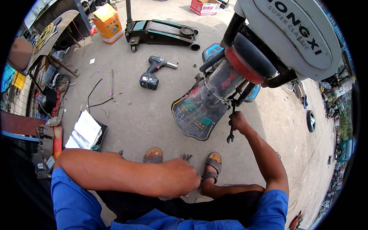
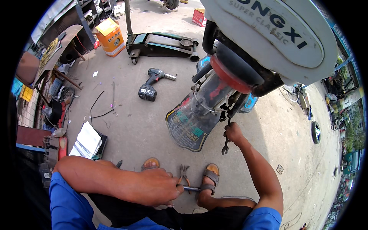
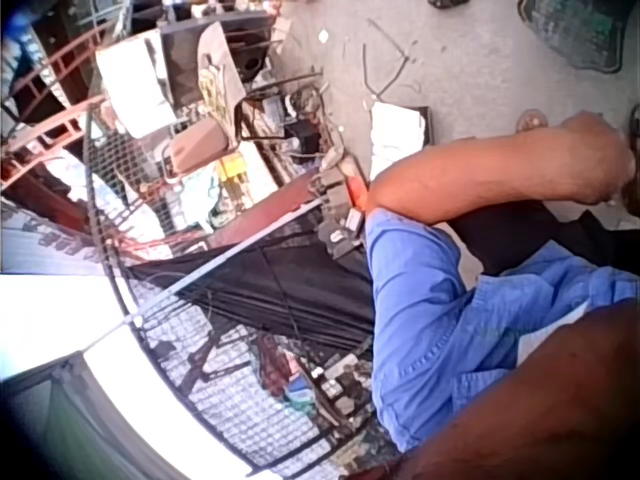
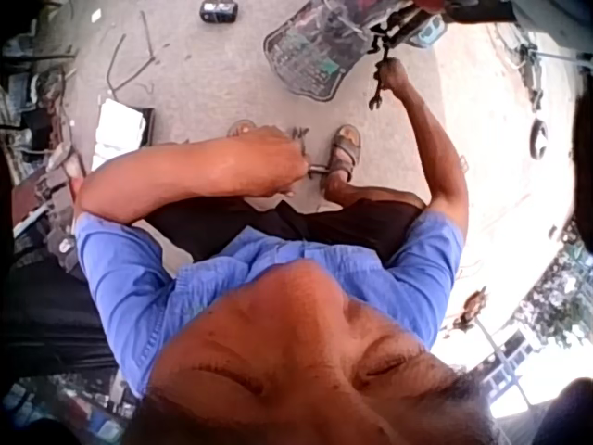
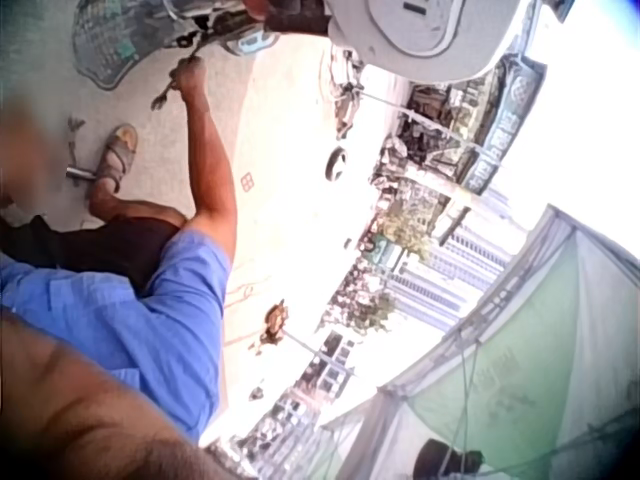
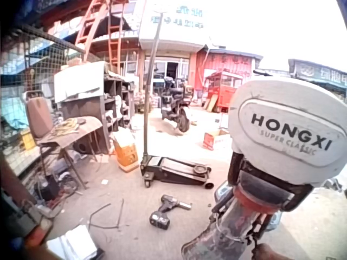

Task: The person walks toward a scooter, sits on the ground, and uses a wrench to tighten a bolt on the rear wheel area. The person continues to adjust the bolt with the wrench while seated.

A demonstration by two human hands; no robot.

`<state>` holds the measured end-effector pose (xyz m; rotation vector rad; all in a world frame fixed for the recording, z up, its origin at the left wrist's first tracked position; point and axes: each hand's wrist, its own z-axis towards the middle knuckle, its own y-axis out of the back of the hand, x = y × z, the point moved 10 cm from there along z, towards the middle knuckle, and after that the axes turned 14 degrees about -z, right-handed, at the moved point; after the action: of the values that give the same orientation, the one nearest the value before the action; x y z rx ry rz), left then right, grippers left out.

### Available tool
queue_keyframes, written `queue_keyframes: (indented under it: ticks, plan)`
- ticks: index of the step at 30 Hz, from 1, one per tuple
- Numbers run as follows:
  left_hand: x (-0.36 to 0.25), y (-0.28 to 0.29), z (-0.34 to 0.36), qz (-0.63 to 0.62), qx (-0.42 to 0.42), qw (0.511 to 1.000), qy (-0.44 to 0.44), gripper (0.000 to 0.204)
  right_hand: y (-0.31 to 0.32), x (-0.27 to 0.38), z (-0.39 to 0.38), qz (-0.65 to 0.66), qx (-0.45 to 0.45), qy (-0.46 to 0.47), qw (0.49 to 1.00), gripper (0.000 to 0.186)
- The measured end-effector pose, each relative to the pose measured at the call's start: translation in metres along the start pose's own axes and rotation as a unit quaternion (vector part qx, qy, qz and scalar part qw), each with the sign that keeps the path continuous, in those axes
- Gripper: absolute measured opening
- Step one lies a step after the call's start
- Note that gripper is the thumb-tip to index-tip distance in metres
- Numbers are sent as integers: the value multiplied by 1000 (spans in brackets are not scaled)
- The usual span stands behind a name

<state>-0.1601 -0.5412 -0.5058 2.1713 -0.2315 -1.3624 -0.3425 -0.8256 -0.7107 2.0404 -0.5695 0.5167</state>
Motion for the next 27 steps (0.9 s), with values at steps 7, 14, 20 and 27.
queue_keyframes:
  ticks: [7,14,20,27]
  plan:
    - [-3,2,4,-6,8,1000,-11,46,40,44,-31,57,88,-39,994,16]
    - [-3,3,1,-1,-1,1000,-12,45,1,21,3,-239,-110,213,941,23]
    - [-5,6,2,-8,-5,1000,-16,45,-35,-34,43,-392,73,118,909,27]
    - [-3,3,-1,-1,-4,1000,-9,45,8,4,-6,-15,24,-9,1000,25]
